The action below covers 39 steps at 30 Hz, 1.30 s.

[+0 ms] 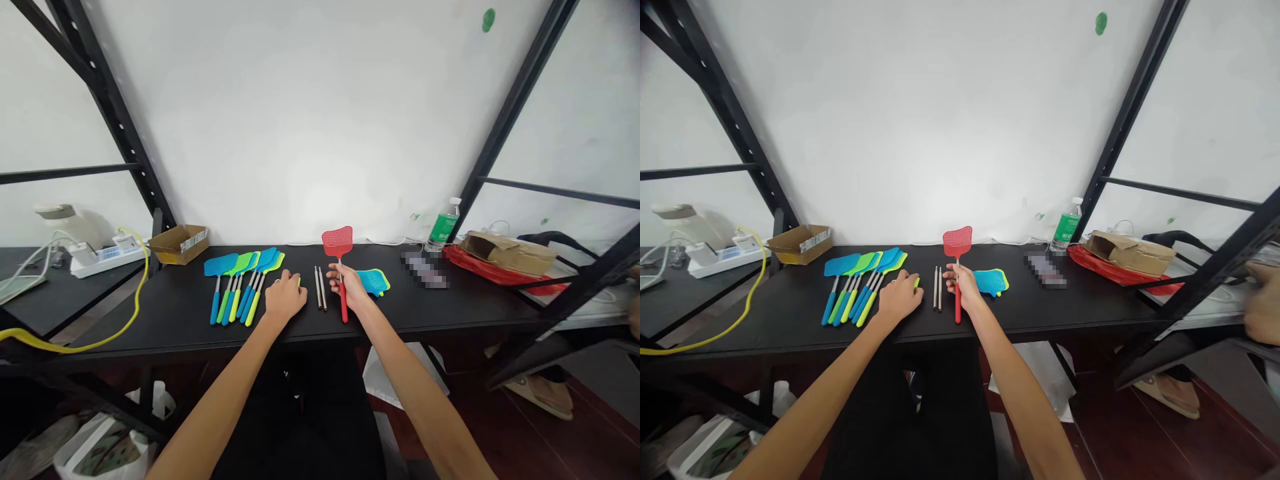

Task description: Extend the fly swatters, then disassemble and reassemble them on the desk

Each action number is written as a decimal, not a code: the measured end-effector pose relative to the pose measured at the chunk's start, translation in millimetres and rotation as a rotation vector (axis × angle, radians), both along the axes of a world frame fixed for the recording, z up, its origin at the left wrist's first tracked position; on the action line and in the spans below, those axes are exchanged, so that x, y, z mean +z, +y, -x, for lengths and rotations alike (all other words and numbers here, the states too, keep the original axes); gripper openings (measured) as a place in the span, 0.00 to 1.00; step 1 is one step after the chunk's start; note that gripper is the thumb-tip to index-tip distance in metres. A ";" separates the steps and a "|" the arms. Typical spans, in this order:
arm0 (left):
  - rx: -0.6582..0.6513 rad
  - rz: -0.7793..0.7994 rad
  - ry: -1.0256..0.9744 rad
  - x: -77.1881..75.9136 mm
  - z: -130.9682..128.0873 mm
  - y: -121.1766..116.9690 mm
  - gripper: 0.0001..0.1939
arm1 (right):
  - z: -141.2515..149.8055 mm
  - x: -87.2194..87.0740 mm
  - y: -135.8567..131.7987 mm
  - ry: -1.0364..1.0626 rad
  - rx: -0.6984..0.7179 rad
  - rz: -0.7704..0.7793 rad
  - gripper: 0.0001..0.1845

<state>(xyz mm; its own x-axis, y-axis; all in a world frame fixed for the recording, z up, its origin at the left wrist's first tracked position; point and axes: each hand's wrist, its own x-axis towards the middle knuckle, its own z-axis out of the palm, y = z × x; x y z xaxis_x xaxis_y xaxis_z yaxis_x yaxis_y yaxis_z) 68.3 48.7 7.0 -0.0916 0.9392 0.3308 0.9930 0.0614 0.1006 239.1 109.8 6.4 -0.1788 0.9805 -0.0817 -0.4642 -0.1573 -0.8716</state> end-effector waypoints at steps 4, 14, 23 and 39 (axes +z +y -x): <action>0.003 0.015 -0.003 0.8 -0.1 0.6 0.19 | -4.1 3.8 -3.5 0.132 0.022 0.046 0.15; -0.029 0.038 0.007 6.0 -6.4 -3.7 0.14 | -2.3 8.3 -7.4 0.298 0.034 0.129 0.16; -0.067 0.061 -0.053 8.1 -18.2 -3.1 0.15 | -5.3 7.2 -7.5 0.334 0.034 0.145 0.16; -0.281 0.003 -0.333 24.0 -47.8 -63.2 0.26 | 11.5 42.2 -36.7 0.531 0.018 0.066 0.18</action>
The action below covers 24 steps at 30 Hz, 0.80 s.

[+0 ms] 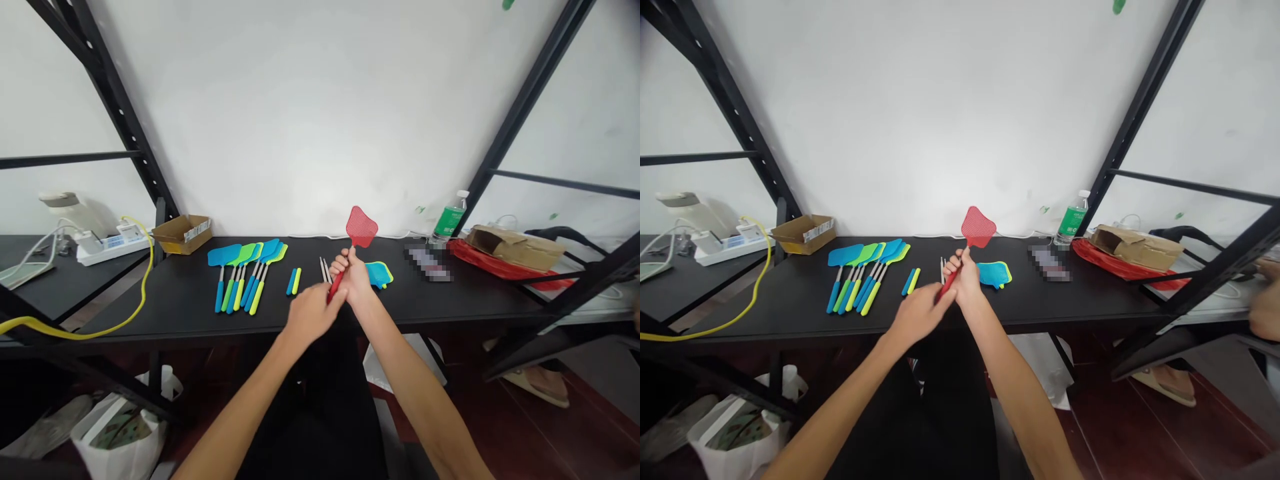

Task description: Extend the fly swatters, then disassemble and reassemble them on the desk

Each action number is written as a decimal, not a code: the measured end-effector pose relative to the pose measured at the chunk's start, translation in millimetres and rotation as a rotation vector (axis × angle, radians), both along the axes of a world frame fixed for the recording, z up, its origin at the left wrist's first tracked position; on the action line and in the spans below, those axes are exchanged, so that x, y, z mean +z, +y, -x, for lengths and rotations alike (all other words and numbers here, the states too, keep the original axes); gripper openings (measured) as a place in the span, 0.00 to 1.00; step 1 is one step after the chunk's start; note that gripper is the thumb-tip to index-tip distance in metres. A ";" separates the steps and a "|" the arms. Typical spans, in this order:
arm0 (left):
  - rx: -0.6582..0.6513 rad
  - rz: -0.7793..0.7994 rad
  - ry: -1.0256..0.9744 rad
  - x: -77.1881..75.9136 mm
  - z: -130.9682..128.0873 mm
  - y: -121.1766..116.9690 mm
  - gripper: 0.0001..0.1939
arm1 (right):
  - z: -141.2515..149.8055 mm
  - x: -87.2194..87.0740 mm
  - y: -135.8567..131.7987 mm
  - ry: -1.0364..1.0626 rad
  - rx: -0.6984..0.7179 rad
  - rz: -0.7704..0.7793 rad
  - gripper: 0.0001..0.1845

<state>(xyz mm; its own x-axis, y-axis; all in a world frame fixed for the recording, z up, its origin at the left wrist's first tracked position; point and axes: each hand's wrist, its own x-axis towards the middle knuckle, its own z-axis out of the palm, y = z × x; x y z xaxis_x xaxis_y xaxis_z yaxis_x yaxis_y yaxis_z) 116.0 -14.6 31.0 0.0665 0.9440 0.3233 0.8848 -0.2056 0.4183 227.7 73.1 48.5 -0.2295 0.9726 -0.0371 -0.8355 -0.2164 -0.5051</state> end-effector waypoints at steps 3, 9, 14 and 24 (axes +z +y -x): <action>-0.013 0.033 -0.155 -2.7 -18.8 -13.9 0.28 | 5.7 13.7 -6.5 0.022 0.047 0.025 0.20; -0.246 0.302 -1.015 1.9 -20.6 -6.2 0.27 | 13.4 23.5 -9.8 -0.011 0.032 -0.036 0.20; -0.353 0.496 -1.650 14.7 -24.6 -27.9 0.26 | 24.1 34.2 2.8 0.046 0.060 -0.156 0.19; 0.368 0.026 -0.164 -9.3 68.8 -16.5 0.20 | -66.3 43.1 19.3 -0.190 -0.091 -0.218 0.14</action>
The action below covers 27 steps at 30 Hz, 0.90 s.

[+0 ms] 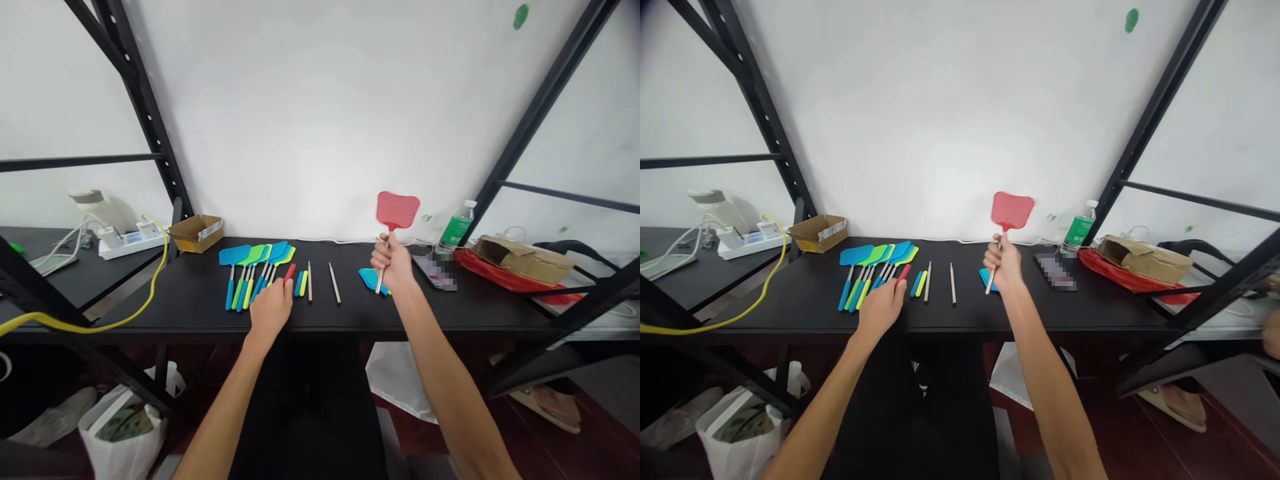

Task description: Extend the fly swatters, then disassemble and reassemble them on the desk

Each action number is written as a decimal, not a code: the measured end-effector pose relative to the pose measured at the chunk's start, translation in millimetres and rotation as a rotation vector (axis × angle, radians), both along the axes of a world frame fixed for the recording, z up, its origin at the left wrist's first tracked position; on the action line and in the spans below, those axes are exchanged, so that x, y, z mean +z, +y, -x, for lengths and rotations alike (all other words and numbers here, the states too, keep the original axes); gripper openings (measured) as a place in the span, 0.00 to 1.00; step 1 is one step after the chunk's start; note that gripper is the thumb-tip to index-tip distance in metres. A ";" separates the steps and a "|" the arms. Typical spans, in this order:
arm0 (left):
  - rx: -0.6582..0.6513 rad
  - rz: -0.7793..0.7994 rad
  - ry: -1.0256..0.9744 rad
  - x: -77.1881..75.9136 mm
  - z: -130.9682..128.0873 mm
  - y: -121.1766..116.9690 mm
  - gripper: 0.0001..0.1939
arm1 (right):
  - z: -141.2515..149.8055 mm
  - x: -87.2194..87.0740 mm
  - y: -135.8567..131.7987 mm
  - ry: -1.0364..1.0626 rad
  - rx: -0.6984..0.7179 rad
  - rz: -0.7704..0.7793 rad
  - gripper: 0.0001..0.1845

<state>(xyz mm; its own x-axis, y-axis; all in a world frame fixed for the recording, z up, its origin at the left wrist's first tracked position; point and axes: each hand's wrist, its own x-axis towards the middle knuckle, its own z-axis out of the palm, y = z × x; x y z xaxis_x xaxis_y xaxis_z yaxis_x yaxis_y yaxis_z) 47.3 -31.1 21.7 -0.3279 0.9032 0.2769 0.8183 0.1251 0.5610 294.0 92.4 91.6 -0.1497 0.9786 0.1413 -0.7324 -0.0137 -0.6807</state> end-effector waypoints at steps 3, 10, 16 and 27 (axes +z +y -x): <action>0.073 0.151 0.342 1.8 10.0 40.2 0.19 | 17.0 -25.1 -15.7 -0.193 0.045 0.008 0.08; -0.026 0.124 0.390 -3.6 4.5 45.5 0.21 | 37.8 -50.3 -24.6 -0.300 0.129 0.046 0.11; -0.425 -0.060 -0.419 18.2 -23.7 22.8 0.26 | 40.8 -47.0 -64.0 -0.098 0.674 0.175 0.12; -0.591 -0.155 -1.513 19.8 -64.7 2.3 0.19 | 64.4 -43.8 -96.6 -0.008 0.938 0.130 0.15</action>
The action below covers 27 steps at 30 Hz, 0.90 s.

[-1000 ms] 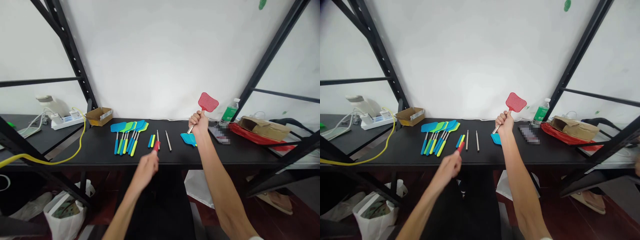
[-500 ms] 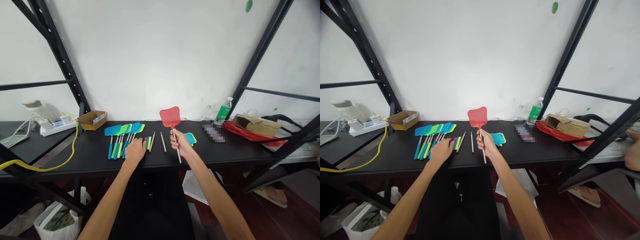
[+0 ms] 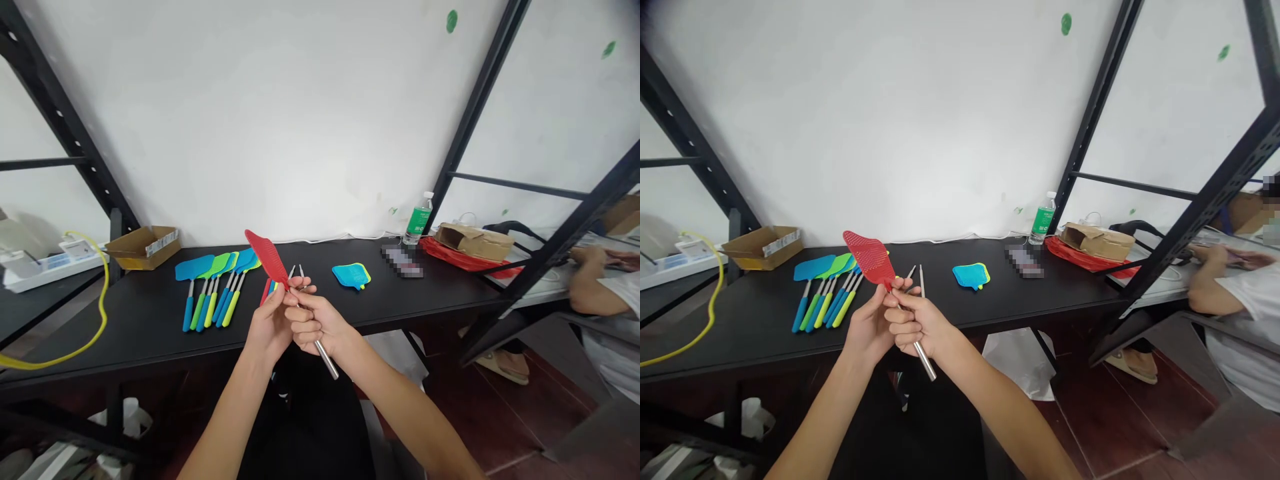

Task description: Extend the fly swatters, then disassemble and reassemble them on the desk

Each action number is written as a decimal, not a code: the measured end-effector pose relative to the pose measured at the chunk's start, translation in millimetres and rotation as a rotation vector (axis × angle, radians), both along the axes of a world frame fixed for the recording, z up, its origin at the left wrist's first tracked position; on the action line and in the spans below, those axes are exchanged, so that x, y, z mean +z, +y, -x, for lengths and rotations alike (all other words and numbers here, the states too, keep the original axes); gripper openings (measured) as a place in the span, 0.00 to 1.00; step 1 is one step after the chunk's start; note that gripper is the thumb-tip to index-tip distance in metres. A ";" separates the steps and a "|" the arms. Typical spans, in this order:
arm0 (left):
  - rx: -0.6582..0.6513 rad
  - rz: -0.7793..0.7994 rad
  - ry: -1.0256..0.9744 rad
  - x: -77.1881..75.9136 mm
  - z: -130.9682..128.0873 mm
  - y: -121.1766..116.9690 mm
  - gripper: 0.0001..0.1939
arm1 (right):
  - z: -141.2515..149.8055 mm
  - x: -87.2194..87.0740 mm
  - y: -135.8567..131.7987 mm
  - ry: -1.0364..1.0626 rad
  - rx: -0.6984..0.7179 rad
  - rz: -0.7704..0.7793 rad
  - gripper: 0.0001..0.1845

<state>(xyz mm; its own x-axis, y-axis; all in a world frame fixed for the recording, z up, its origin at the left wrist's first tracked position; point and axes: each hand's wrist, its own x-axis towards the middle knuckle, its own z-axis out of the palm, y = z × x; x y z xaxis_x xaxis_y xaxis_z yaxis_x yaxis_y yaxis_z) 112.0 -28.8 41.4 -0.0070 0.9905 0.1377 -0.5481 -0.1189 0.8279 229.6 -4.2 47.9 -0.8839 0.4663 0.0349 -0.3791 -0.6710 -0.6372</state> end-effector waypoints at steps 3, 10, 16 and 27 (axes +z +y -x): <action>0.135 0.063 -0.037 0.7 -6.4 2.1 0.15 | 2.9 1.6 -2.8 -0.090 -0.079 -0.080 0.15; 0.481 0.068 -0.134 4.6 17.5 32.3 0.15 | 11.4 -11.4 17.3 -0.407 -0.458 -0.520 0.17; 0.606 0.026 0.120 3.9 56.4 33.1 0.19 | -0.6 -24.6 82.5 -0.642 -0.761 -0.351 0.05; 0.419 -0.029 0.630 -18.5 21.7 27.7 0.23 | 2.5 -34.7 97.2 -0.633 -1.109 -0.497 0.15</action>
